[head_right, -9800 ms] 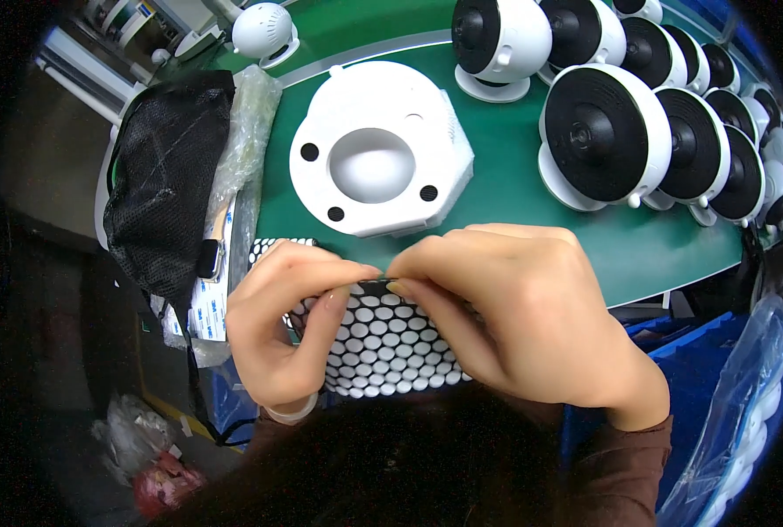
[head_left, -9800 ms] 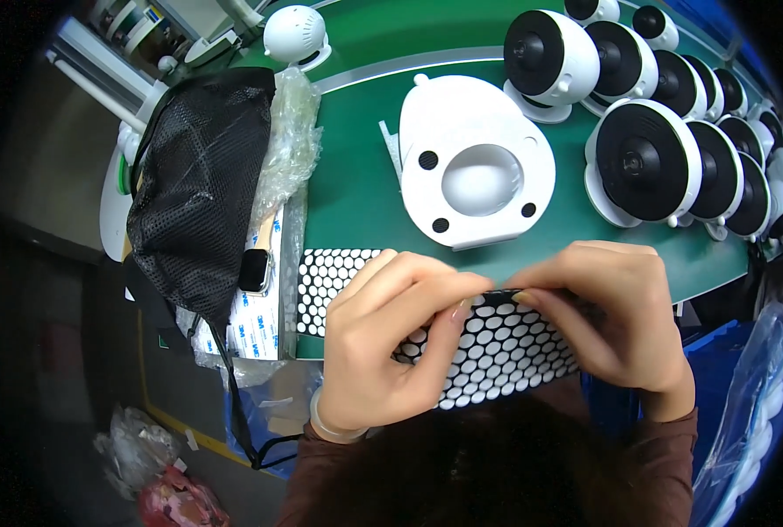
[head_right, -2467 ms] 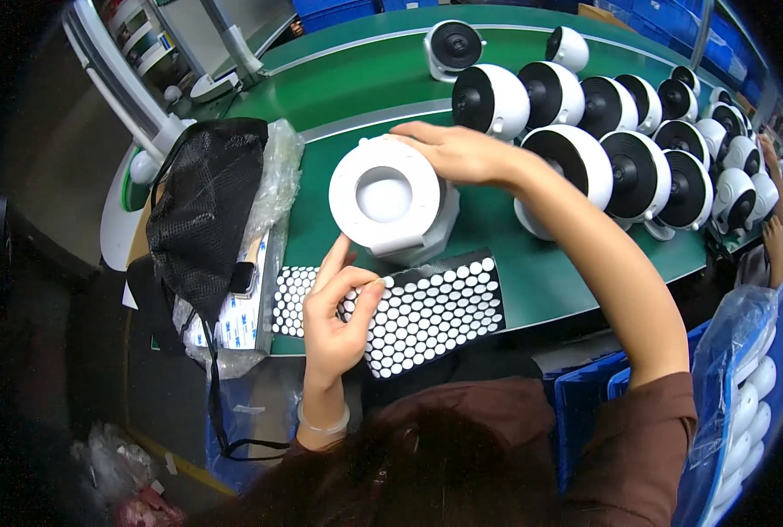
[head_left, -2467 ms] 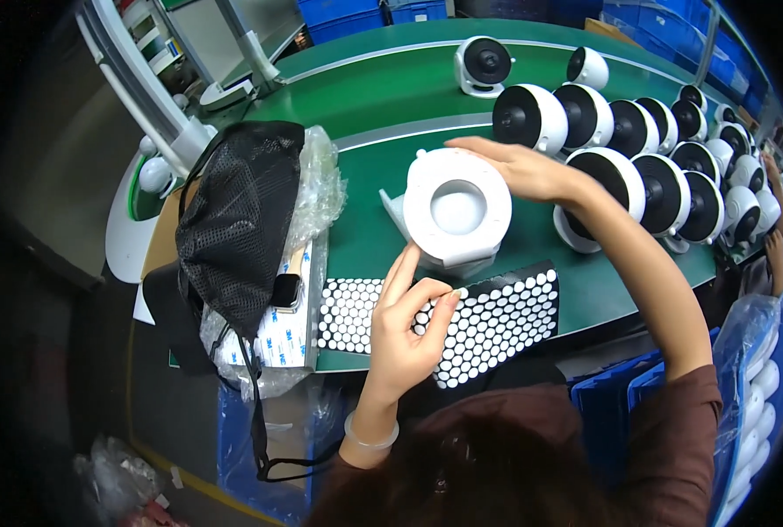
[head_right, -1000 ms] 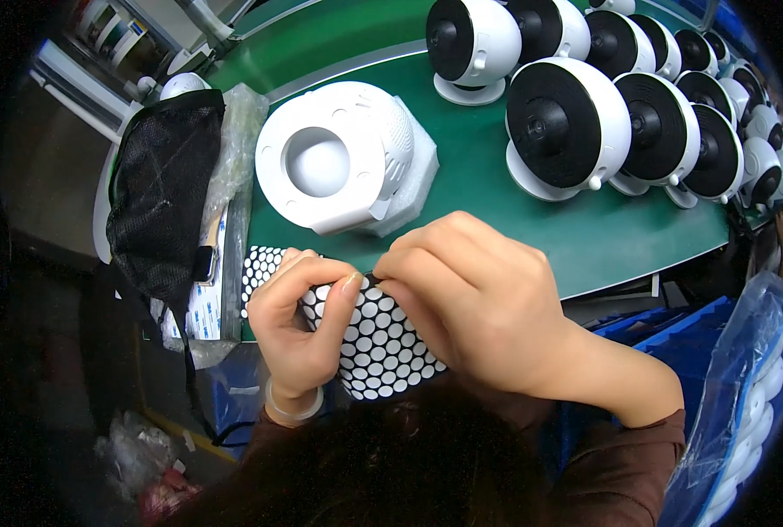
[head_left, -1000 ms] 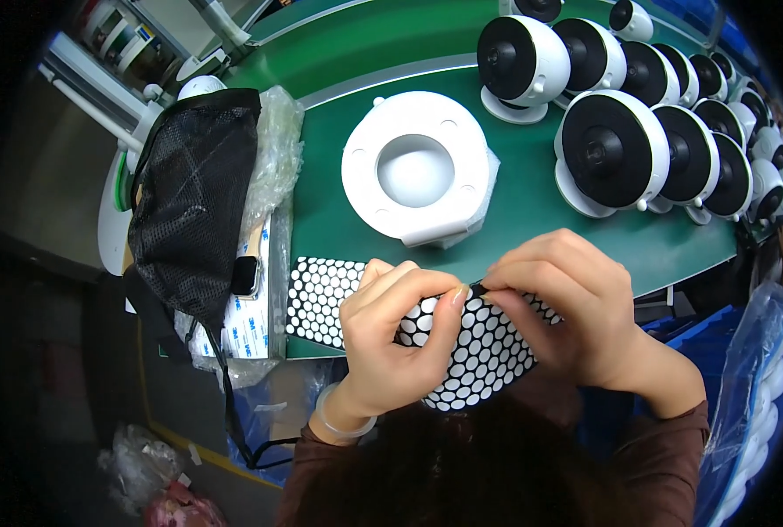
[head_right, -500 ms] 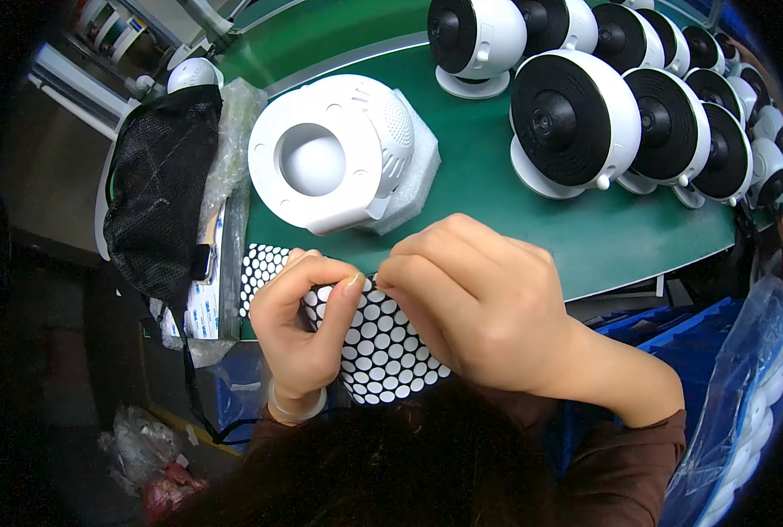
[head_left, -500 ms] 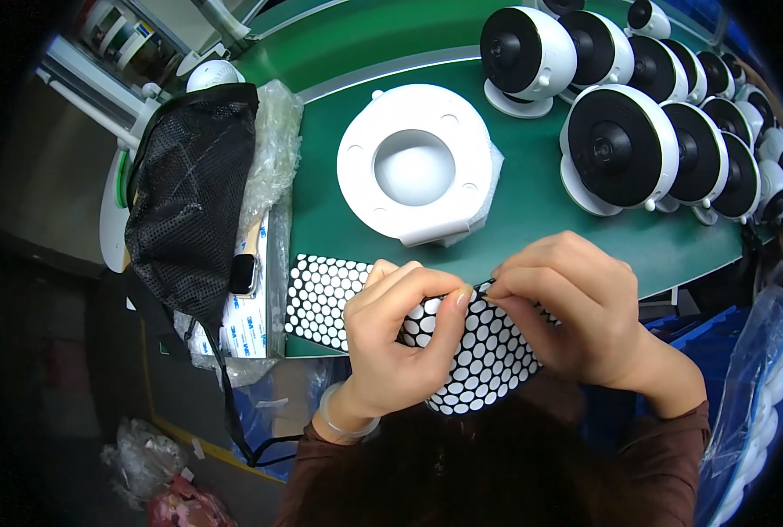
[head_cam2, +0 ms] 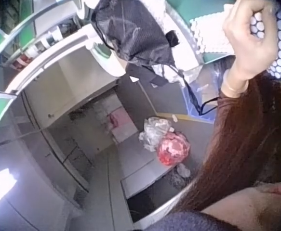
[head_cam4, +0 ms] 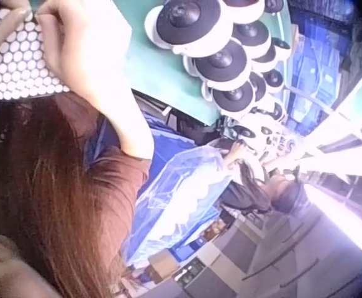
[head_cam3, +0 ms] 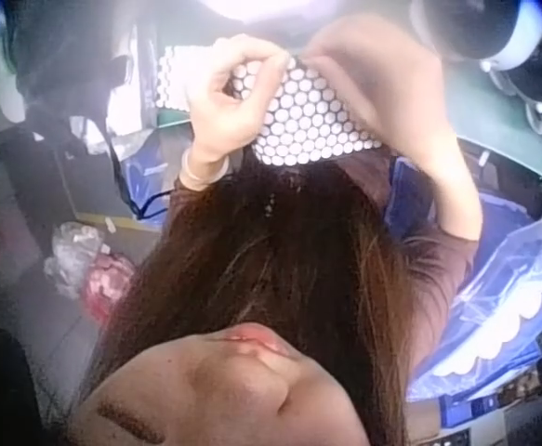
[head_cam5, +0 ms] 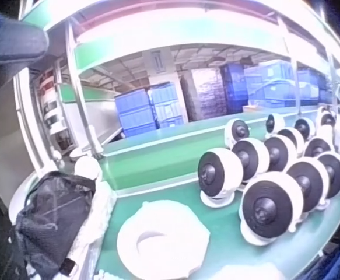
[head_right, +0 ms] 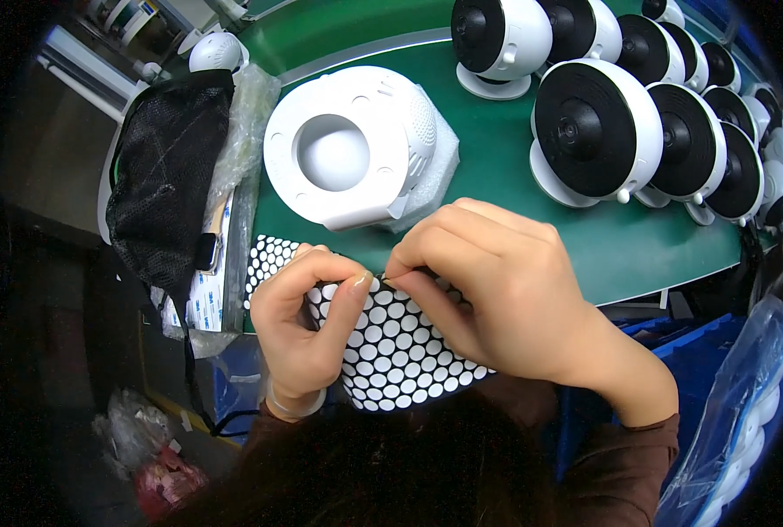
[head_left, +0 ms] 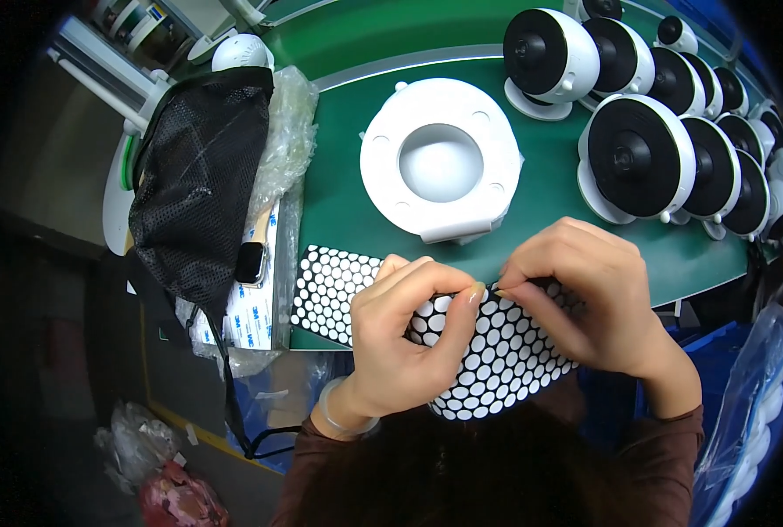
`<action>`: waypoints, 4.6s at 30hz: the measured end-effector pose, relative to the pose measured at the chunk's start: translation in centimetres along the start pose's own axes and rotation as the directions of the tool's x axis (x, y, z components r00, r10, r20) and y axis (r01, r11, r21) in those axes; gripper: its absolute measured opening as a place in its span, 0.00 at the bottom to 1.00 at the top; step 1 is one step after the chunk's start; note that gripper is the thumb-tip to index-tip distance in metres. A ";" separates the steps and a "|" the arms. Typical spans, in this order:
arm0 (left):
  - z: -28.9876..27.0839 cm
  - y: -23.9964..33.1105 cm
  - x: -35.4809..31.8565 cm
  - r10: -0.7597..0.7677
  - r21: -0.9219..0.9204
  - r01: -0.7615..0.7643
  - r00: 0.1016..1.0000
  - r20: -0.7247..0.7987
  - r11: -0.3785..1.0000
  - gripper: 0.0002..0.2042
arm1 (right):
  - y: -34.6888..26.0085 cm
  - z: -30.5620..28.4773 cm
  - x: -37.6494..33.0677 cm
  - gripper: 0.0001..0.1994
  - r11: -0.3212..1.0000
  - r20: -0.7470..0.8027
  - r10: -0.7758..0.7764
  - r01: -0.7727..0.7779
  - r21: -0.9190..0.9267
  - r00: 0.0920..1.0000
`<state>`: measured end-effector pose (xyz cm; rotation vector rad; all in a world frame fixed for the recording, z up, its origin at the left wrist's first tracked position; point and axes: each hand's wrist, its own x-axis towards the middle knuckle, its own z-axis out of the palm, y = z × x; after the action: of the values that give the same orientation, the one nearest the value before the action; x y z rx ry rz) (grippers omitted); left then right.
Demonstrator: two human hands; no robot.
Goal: Applying small adhesive rubber pads to the base of security camera housings on an assembly line.
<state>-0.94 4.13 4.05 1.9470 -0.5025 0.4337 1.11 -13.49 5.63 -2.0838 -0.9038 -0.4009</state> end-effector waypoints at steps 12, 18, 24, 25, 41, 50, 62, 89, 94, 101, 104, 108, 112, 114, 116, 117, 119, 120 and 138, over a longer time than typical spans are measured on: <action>-0.7 -1.9 -0.7 -0.028 0.131 0.043 0.993 -0.115 0.990 0.01 | -1.5 -0.7 2.4 0.03 0.999 -0.160 0.051 -0.048 0.018 0.986; 1.2 -1.8 0.4 0.058 0.025 -0.055 0.987 -0.151 0.998 0.02 | -0.9 1.9 4.4 0.05 0.982 -0.172 0.027 -0.059 -0.181 0.985; 1.3 -2.0 0.3 0.067 0.003 -0.067 0.979 -0.192 0.998 0.02 | -0.9 2.1 4.0 0.04 0.985 -0.154 0.089 -0.110 -0.134 0.984; 1.3 -2.1 0.3 0.061 0.001 -0.062 0.979 -0.194 0.998 0.02 | -0.9 2.2 4.0 0.04 0.985 -0.158 0.103 -0.123 -0.118 0.982; 1.2 -2.1 0.4 0.067 0.022 -0.064 0.982 -0.176 0.998 0.02 | -1.3 2.0 4.1 0.02 0.967 -0.093 0.203 -0.214 -0.135 0.975; 1.3 -2.0 0.4 0.071 0.029 -0.067 0.983 -0.171 0.997 0.01 | -1.2 2.2 4.0 0.02 0.969 -0.118 0.172 -0.189 -0.157 0.978; 1.2 -2.2 0.3 0.075 0.017 -0.073 0.979 -0.187 0.997 0.02 | -1.4 2.8 4.1 0.05 0.971 -0.108 0.086 -0.107 -0.212 0.990; -0.7 0.6 0.0 0.036 -0.107 -0.026 0.995 0.096 0.994 0.01 | -1.7 -0.7 -0.1 0.10 0.981 -0.069 -0.117 0.105 -0.164 0.991; -0.4 0.6 0.3 0.077 -0.080 -0.070 0.993 0.092 0.994 0.03 | -1.4 -0.6 0.0 0.11 0.994 -0.056 -0.078 0.074 -0.074 0.995; -0.2 0.7 0.2 0.064 -0.101 -0.056 0.995 0.079 0.993 0.03 | -1.3 -1.0 0.3 0.10 0.998 -0.007 -0.053 0.052 -0.036 0.999; 0.0 0.7 0.3 0.057 -0.069 -0.052 0.995 0.076 0.996 0.02 | -1.1 -0.9 0.3 0.10 1.000 -0.016 -0.029 0.029 -0.002 0.999; 0.0 0.3 0.2 0.040 -0.104 -0.031 0.996 0.082 0.994 0.02 | -1.0 -0.6 -0.1 0.10 0.997 -0.009 -0.062 0.062 -0.037 0.998; -0.1 0.5 0.2 0.052 -0.078 -0.048 0.998 0.042 0.996 0.02 | -0.9 -0.5 0.1 0.10 0.997 -0.035 -0.074 0.072 -0.039 0.997; -0.3 0.5 0.3 0.057 -0.074 -0.054 0.998 0.041 0.996 0.02 | -0.9 -0.4 0.2 0.10 0.996 -0.038 -0.078 0.077 -0.042 0.996; -0.3 0.5 0.3 0.063 -0.071 -0.060 0.997 0.039 0.996 0.02 | -0.9 -0.3 0.2 0.10 0.996 -0.041 -0.082 0.080 -0.046 0.996; -0.3 0.5 0.3 0.065 -0.070 -0.063 0.997 0.035 0.996 0.02 | -0.8 -0.3 0.2 0.10 0.996 -0.047 -0.086 0.084 -0.039 0.995; -0.4 0.4 0.3 0.067 -0.068 -0.065 0.997 0.029 0.996 0.02 | -0.8 -0.2 0.3 0.11 0.996 -0.052 -0.091 0.089 -0.031 0.994; -0.4 0.4 0.3 0.067 -0.060 -0.065 0.997 0.027 0.996 0.02 | -0.8 -0.1 0.3 0.11 0.996 -0.051 -0.090 0.088 -0.032 0.995; -0.9 0.4 0.3 0.061 -0.034 -0.060 0.998 0.002 0.998 0.03 | -0.8 0.4 0.7 0.11 0.992 -0.070 -0.127 0.126 -0.017 0.989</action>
<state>-0.95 4.74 4.89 1.9040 -0.5687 0.4576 0.99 -12.50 6.22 -2.0170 -0.9961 -0.5453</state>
